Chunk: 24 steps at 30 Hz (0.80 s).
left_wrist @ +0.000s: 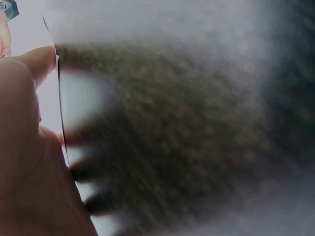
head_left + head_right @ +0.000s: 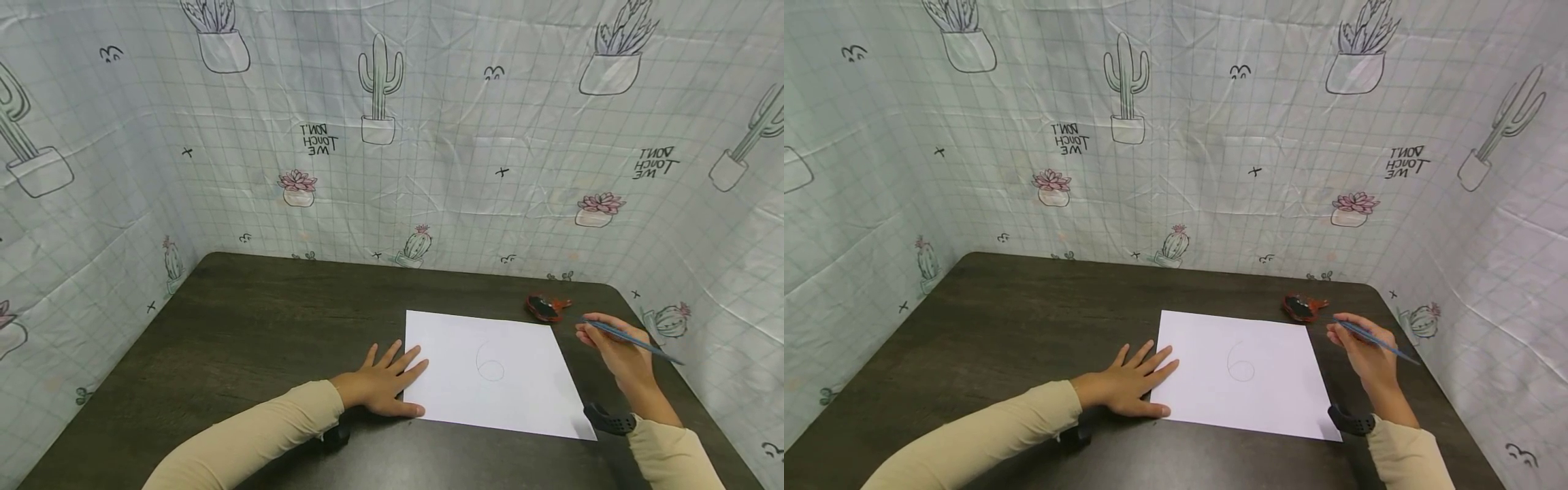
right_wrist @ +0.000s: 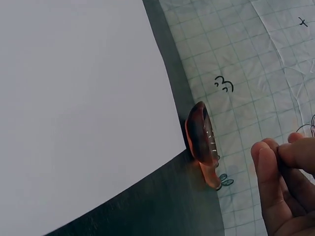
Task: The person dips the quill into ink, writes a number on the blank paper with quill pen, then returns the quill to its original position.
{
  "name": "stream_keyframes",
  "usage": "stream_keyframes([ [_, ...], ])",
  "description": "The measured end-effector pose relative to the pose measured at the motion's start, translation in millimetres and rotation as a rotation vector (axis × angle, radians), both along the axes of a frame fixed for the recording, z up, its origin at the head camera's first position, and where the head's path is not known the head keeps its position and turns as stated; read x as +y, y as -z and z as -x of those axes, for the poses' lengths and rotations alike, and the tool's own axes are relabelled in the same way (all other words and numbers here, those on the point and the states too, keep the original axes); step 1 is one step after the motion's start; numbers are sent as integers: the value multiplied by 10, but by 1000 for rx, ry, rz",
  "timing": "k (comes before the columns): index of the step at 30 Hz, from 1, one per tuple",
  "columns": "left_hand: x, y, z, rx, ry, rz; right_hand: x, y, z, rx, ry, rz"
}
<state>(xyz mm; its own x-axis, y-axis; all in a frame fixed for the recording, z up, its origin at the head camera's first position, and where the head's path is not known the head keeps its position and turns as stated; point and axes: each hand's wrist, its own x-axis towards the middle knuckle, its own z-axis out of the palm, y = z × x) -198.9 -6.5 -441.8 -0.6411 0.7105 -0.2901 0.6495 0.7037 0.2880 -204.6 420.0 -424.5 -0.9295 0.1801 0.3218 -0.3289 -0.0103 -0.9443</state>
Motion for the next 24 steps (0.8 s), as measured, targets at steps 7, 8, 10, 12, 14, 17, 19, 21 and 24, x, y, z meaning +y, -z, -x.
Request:
stream_keyframes([
  [7, -3, -5, -5, 2, -1, -3, -42, -76, -21, -105, 210, -245],
  [8, -4, -7, -4, 3, 0, -4, -37, -78, -18, -128, 258, -315],
  [10, -5, -11, -3, 2, 1, -5, -22, -68, -2, -168, 342, -414],
  [12, -5, -14, 0, 1, 2, -7, -8, -43, 17, -176, 402, -476],
  [14, -5, -10, 3, -1, 3, -8, 9, -25, 30, -155, 367, -411],
  [17, -5, -5, 4, -3, 4, -9, 38, -1, 32, -114, 261, -270],
  [19, -7, -2, 3, -4, 6, -8, 62, 9, 27, -111, 186, -178],
  [21, -7, 1, 2, -2, 5, -7, 80, 13, 23, -115, 153, -143],
  [24, -2, 4, 2, -2, 6, -11, 98, 7, 14, -121, 114, -64],
])
